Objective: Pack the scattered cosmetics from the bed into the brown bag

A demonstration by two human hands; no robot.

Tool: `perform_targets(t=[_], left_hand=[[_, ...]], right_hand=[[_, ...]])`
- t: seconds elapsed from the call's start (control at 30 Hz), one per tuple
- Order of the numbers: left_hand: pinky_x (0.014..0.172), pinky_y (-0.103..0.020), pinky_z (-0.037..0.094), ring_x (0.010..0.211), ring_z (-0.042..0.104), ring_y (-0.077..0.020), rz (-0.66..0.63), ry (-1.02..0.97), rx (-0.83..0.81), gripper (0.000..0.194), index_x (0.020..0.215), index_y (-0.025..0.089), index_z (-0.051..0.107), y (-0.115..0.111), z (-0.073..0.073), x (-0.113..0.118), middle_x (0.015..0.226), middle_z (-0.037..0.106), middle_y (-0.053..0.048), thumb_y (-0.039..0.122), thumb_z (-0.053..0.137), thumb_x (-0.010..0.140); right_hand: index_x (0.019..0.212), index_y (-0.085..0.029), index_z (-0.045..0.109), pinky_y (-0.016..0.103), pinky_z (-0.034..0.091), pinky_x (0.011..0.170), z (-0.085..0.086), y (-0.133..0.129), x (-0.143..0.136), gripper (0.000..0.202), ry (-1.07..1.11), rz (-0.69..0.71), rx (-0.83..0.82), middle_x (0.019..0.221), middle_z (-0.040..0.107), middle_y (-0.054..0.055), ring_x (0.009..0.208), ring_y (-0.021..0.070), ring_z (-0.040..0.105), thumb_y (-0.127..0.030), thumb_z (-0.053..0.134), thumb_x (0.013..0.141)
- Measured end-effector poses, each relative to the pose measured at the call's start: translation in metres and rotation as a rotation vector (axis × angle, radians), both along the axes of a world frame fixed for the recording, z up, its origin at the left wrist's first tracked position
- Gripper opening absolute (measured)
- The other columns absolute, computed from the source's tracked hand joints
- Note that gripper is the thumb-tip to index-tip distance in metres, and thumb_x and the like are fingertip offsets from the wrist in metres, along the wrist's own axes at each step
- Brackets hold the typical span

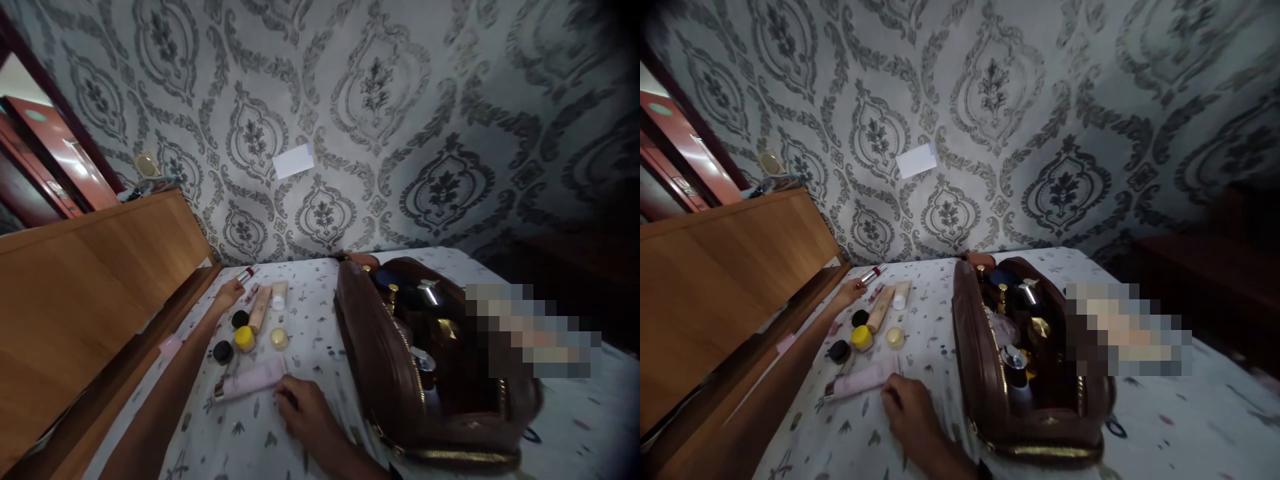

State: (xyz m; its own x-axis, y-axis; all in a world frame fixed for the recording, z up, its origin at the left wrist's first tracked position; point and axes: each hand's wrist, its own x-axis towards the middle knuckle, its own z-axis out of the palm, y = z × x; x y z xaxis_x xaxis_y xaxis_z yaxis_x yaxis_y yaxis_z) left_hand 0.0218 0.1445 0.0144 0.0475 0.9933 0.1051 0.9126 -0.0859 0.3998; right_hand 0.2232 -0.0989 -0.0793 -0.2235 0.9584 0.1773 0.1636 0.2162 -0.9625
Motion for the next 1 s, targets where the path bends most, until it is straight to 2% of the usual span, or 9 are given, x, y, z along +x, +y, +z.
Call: perform_targets(t=[0.1,0.2,0.37,0.5,0.6,0.7,0.83,1.0], left_hand=[[0.088,-0.044,0.056,0.104,0.064,-0.0223,0.071,0.099,-0.131,0.035,0.123,0.016,0.060,0.021,-0.019,-0.001,0.123,0.063,-0.009,0.035,0.062,0.095],[0.090,-0.045,0.056,0.108,0.063,-0.0236,0.105,0.156,-0.192,0.037,0.126,0.016,0.058,0.034,-0.030,-0.003,0.126,0.061,-0.010,0.035,0.062,0.094],[0.089,-0.045,0.056,0.107,0.063,-0.0235,0.062,0.156,-0.235,0.036,0.125,0.016,0.059,0.043,-0.039,-0.004,0.125,0.061,-0.010,0.036,0.061,0.095],[0.088,-0.044,0.056,0.106,0.064,-0.0229,0.007,0.062,-0.191,0.036,0.125,0.017,0.059,0.037,-0.037,-0.005,0.125,0.062,-0.010,0.036,0.061,0.095],[0.087,-0.042,0.056,0.100,0.065,-0.0214,-0.062,-0.056,-0.068,0.028,0.115,0.015,0.063,0.020,-0.028,-0.008,0.114,0.066,-0.008,0.031,0.064,0.092],[0.086,-0.035,0.054,0.093,0.065,-0.0189,-0.173,-0.199,0.079,0.017,0.101,0.016,0.064,-0.008,-0.016,-0.009,0.098,0.069,-0.004,0.021,0.067,0.085],[0.083,-0.030,0.052,0.094,0.065,-0.0183,-0.318,-0.358,0.224,0.020,0.101,0.018,0.062,-0.055,-0.009,-0.003,0.099,0.069,-0.004,0.023,0.063,0.082],[0.082,-0.030,0.051,0.093,0.064,-0.0189,-0.417,-0.452,0.276,0.018,0.099,0.020,0.064,-0.102,-0.006,0.008,0.100,0.069,-0.005,0.027,0.061,0.083]], right_hand=[[0.073,-0.020,0.056,0.021,0.032,0.050,-0.002,0.001,0.000,0.015,0.017,0.021,-0.008,0.057,0.049,-0.004,0.052,0.0118,0.047,-0.021,0.048,0.085],[0.072,-0.020,0.053,0.021,0.031,0.049,-0.002,0.002,-0.001,0.015,0.028,0.033,-0.020,0.058,0.047,-0.004,0.051,0.0116,0.045,-0.023,0.047,0.085],[0.072,-0.020,0.051,0.022,0.032,0.049,0.002,0.001,0.000,0.014,0.052,0.052,-0.070,0.059,0.047,-0.003,0.051,0.0120,0.046,-0.024,0.046,0.085],[0.072,-0.020,0.051,0.021,0.032,0.048,0.002,0.001,0.000,0.013,0.052,0.047,-0.083,0.058,0.046,-0.004,0.050,0.0114,0.045,-0.024,0.046,0.084],[0.073,-0.020,0.052,0.021,0.033,0.048,0.000,0.002,-0.001,0.014,0.068,0.056,-0.096,0.060,0.047,-0.003,0.051,0.0118,0.046,-0.026,0.046,0.083],[0.073,-0.020,0.052,0.021,0.034,0.048,-0.001,0.002,-0.001,0.015,0.101,0.060,-0.113,0.060,0.046,-0.004,0.051,0.0115,0.044,-0.029,0.046,0.083],[0.073,-0.019,0.052,0.021,0.035,0.048,0.000,0.003,-0.001,0.015,0.119,0.062,-0.148,0.060,0.045,-0.005,0.050,0.0101,0.044,-0.030,0.048,0.082],[0.071,-0.019,0.053,0.021,0.036,0.048,0.002,0.005,-0.001,0.016,0.138,0.062,-0.131,0.061,0.049,-0.004,0.049,0.0099,0.049,-0.031,0.051,0.081]])
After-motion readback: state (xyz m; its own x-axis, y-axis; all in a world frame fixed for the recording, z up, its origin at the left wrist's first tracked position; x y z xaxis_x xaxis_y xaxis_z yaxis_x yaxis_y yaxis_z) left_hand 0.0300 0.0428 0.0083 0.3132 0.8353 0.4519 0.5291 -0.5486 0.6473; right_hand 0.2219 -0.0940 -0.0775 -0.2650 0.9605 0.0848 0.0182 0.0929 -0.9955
